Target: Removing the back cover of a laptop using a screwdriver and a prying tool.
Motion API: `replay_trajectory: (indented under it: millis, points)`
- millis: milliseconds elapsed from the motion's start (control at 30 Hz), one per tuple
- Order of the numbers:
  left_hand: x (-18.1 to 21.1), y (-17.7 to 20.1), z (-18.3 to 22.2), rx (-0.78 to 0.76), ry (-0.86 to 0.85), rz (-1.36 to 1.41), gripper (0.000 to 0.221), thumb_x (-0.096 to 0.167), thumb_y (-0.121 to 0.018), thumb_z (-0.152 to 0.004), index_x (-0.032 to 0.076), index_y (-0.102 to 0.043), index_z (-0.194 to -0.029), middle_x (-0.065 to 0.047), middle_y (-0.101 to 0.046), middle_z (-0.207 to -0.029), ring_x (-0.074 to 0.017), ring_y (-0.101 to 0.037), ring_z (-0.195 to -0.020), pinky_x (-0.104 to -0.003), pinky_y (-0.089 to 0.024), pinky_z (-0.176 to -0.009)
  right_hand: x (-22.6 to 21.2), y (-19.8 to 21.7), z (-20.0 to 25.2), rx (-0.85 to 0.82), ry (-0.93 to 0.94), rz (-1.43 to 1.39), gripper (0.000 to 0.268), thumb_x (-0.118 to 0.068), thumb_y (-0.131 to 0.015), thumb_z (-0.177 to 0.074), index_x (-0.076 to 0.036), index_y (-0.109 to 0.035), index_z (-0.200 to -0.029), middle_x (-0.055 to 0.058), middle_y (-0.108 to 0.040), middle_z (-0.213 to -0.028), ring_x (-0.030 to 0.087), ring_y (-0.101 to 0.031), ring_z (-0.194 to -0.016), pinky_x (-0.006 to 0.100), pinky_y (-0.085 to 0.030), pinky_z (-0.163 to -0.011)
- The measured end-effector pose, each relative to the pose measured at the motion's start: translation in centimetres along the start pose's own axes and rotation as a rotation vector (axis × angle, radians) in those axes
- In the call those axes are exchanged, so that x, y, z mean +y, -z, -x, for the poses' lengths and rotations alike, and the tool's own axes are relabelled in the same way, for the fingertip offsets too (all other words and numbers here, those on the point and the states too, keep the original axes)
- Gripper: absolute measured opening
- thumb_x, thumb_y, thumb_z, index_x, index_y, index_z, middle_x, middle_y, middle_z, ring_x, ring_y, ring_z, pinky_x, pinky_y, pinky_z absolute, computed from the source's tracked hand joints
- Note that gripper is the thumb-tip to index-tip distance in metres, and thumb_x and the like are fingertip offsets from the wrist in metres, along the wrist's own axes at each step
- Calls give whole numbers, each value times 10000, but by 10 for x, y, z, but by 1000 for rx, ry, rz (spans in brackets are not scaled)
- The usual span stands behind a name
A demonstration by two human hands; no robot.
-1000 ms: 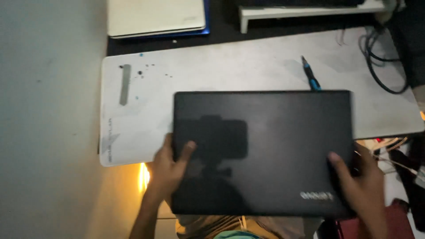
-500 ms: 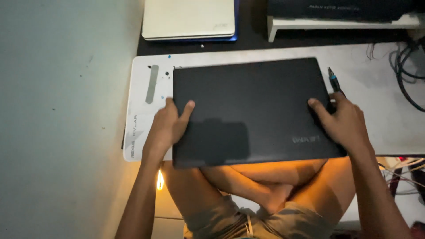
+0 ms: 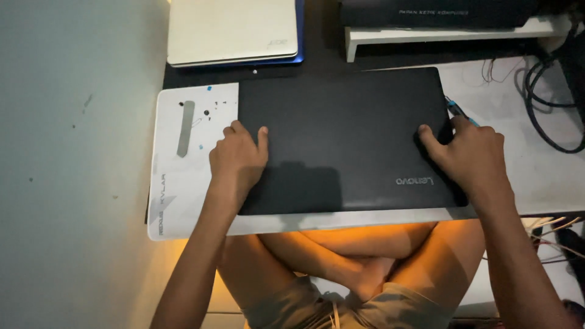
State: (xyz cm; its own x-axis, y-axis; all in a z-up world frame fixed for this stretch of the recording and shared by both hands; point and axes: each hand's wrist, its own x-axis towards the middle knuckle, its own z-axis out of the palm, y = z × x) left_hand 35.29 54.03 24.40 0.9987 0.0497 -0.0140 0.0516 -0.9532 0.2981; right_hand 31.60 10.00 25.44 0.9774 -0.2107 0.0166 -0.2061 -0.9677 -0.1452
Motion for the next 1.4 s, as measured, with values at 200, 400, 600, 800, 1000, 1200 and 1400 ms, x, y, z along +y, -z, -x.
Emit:
replay_trajectory:
  millis: [200, 400, 600, 800, 1000, 1200, 1400]
  points:
    - [12, 16, 42, 59, -44, -157, 535, 507, -593, -1251, -21, -671, -1214, -226, -790, -1023, -409, -805, -700, -545, -647, -684, 11, -15, 6, 157, 55, 149, 765, -718, -728, -1184, 20, -827, -1009, 185, -799, -762, 398, -773, -616, 471, -636, -661]
    - [13, 26, 55, 157, -160, -526, 745, 634, -604, -1186, -42, -722, -1478, -149, -802, -1076, -295, -743, -968, -408, -611, -774, 29, -2, -9, 91, 118, 261, 784, -809, -659, -1157, -60, -868, -1057, 94, -720, -577, 317, -716, -512, 404, -611, -626]
    - [53, 0, -33, 25, -452, -219, 891, 666, -621, -1125, -17, -604, -1697, -388, -554, -1647, -529, -531, -1530, -620, -397, -1219, 83, -14, -62, 443, 305, 217, 409, -551, -885, -1333, -176, -963, -1192, -37, -824, -798, 112, -654, -513, 244, -454, -591]
    - [133, -48, -78, -190, -588, -143, 1047, 782, -264, -1184, 24, -156, -1898, -349, -43, -1947, -504, 35, -1797, -872, 83, -1289, 56, 1, -48, 307, 147, -84, 417, -376, -868, -1126, -33, -828, -1361, 150, -847, -1159, 304, -792, -894, 466, -550, -785]
    - [207, -79, -64, -135, -887, -116, 1132, 680, -557, -1177, -204, -225, -1801, -495, -83, -1872, -606, -16, -1771, -874, -23, -1341, 53, -1, -42, 407, 148, 32, 174, -191, -856, -1168, -42, -874, -1257, 104, -837, -1015, 230, -758, -707, 364, -517, -586]
    - [221, -90, -12, 74, -1058, 72, 800, 602, -569, -1224, 105, -452, -1841, -427, -282, -1876, -697, -256, -1747, -900, -172, -1374, 59, -26, -50, 556, 297, -35, 134, -165, -899, -1161, -32, -892, -1178, 75, -563, -1010, 218, -539, -891, 377, -468, -751]
    - [179, -45, 56, -200, -1273, 135, 883, 591, -485, -1218, -65, -394, -1802, -450, -241, -1860, -619, -185, -1764, -772, -128, -1417, 61, -40, -52, 574, 358, -37, 221, -215, -813, -1253, -24, -754, -1346, 135, -684, -1227, 308, -628, -1040, 455, -446, -990]
